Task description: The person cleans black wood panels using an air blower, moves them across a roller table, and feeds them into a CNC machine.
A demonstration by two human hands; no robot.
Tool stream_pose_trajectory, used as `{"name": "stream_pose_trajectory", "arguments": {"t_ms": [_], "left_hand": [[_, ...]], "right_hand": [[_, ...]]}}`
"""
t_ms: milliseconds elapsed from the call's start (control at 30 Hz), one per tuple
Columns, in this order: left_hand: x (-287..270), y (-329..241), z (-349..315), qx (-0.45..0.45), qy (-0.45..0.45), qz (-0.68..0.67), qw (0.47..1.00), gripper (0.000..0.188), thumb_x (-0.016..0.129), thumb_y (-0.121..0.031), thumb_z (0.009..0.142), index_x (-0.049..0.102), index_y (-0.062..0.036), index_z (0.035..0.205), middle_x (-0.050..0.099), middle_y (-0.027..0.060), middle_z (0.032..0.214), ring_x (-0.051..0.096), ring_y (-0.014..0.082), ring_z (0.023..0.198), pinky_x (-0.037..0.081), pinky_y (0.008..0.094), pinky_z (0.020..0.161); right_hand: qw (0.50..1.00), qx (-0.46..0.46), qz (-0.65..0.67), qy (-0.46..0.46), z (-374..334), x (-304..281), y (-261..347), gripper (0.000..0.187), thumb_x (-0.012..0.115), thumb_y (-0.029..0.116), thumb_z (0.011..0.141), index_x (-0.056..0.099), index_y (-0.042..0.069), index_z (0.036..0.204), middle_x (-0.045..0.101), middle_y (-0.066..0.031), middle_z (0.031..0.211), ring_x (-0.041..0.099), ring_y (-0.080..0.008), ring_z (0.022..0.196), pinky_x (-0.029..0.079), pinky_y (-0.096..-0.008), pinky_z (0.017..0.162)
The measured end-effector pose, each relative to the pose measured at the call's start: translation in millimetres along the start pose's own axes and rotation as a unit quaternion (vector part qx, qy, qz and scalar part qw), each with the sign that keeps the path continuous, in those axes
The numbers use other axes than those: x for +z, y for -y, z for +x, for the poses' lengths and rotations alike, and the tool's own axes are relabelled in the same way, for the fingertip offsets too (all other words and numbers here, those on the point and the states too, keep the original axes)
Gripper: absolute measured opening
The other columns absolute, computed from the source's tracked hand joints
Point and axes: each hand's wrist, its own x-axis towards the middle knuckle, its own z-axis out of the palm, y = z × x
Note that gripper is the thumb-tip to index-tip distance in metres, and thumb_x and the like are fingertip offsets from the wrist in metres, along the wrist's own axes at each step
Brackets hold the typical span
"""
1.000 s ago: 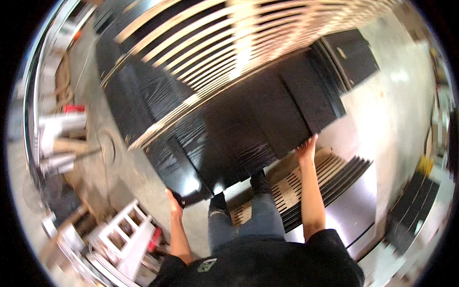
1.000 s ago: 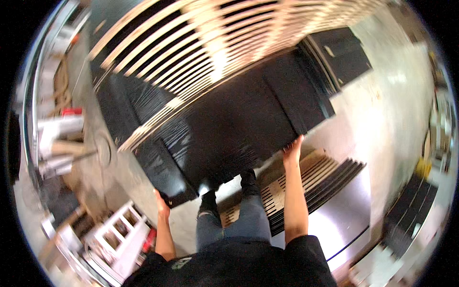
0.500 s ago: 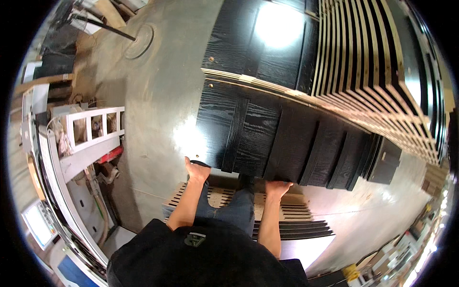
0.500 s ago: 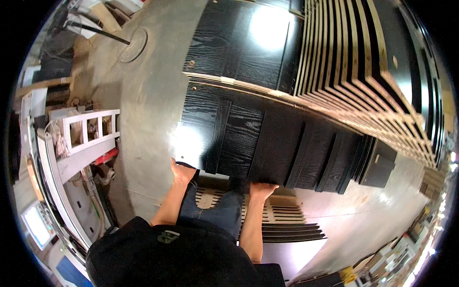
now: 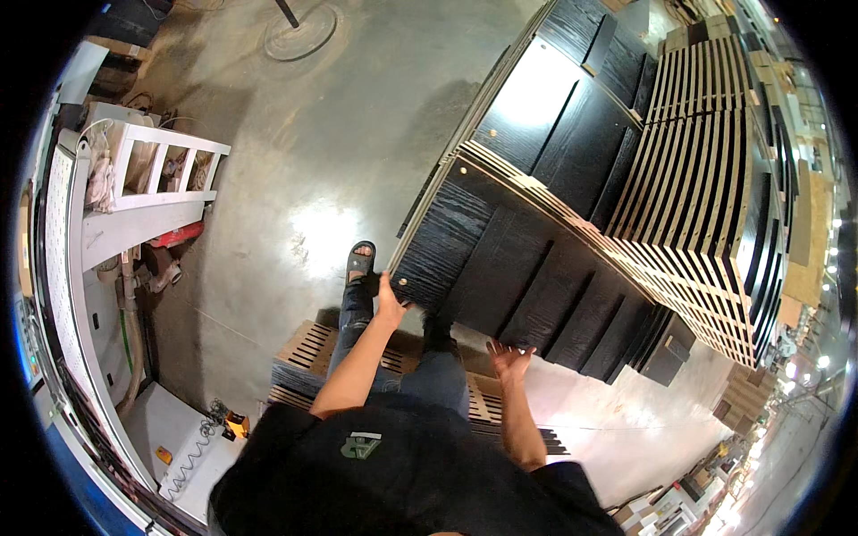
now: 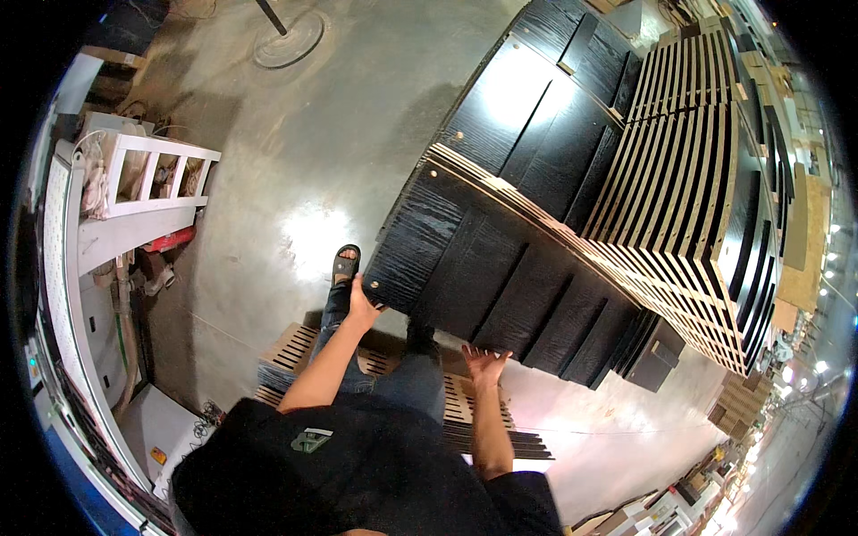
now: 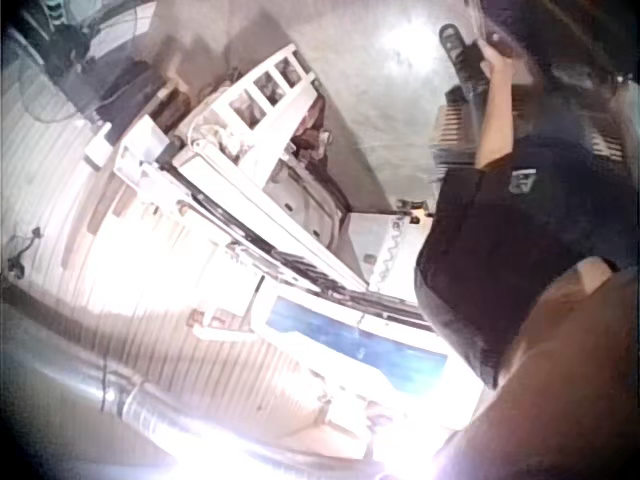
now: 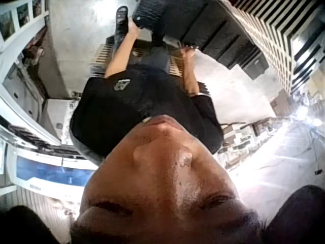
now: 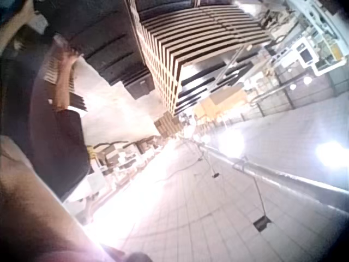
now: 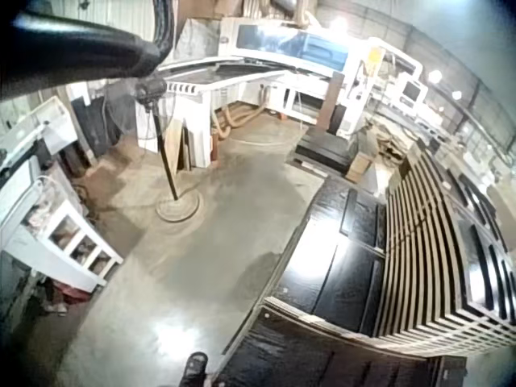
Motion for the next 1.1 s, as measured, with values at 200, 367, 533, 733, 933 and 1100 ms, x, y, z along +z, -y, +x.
{"name": "stream_pose_trajectory", "arguments": {"t_ms": [200,367,533,733,933,1100], "left_hand": [[-136.0,-60.0,72.0,0.276,0.083,0.435,0.853,0.076,0.050,-0.061,0.097,0.043,-0.0044,0.148,0.055,0.0187,0.141,0.054,0.0314,0.127,0.042,0.0398,0.104],[-248.7,-153.6,54.3,0.077,0.014,0.365,0.928,0.061,0.055,-0.053,0.097,0.052,-0.0088,0.139,0.068,0.0149,0.120,0.066,0.0243,0.099,0.052,0.0421,0.088],[-363.0,-273.0,29.6,0.116,-0.099,0.391,0.907,0.050,0.055,-0.045,0.099,0.056,-0.0099,0.135,0.071,0.0074,0.104,0.061,0.0138,0.079,0.048,0.0327,0.063],[-355.7,-385.9,-17.7,0.233,-0.135,0.299,0.915,0.056,0.050,-0.047,0.100,0.052,-0.0094,0.141,0.070,0.0115,0.116,0.064,0.0198,0.092,0.051,0.0370,0.079],[-262.2,-406.2,-23.4,0.154,-0.107,0.378,0.906,0.053,0.048,-0.043,0.102,0.050,-0.0080,0.142,0.069,0.0117,0.121,0.065,0.0227,0.098,0.051,0.0370,0.084],[-184.2,-421.5,11.4,0.102,0.047,0.570,0.814,0.042,0.054,-0.036,0.102,0.060,-0.0074,0.132,0.070,0.0088,0.112,0.063,0.0174,0.092,0.050,0.0321,0.079]], "right_hand": [[0.961,0.070,-0.265,0.041,-47.5,43.1,-56.2,0.081,0.023,0.068,0.100,0.029,0.003,0.150,0.052,-0.0226,0.141,0.051,-0.0390,0.130,0.043,-0.0519,0.106],[0.921,0.051,-0.386,0.029,-49.3,83.8,-111.7,0.080,0.034,0.067,0.099,0.034,0.004,0.149,0.051,-0.0212,0.143,0.051,-0.0361,0.131,0.042,-0.0506,0.107],[0.959,0.047,-0.275,0.044,-30.0,146.7,-160.6,0.101,0.056,0.067,0.091,0.017,-0.001,0.155,0.034,-0.0209,0.155,0.039,-0.0378,0.140,0.040,-0.0501,0.110],[0.971,-0.060,-0.173,-0.150,6.1,160.9,-209.5,0.105,0.066,0.061,0.087,0.006,0.011,0.158,0.032,-0.0219,0.155,0.042,-0.0422,0.136,0.050,-0.0535,0.100],[0.955,-0.030,-0.084,-0.284,-22.2,238.2,-224.5,0.128,0.073,0.072,0.073,-0.005,0.016,0.159,0.015,-0.0207,0.161,0.032,-0.0442,0.140,0.043,-0.0572,0.106],[0.958,-0.054,0.087,-0.269,-6.0,241.8,-234.9,0.125,0.064,0.083,0.071,0.010,0.014,0.160,0.011,-0.0127,0.165,0.021,-0.0378,0.146,0.022,-0.0567,0.118]]}}
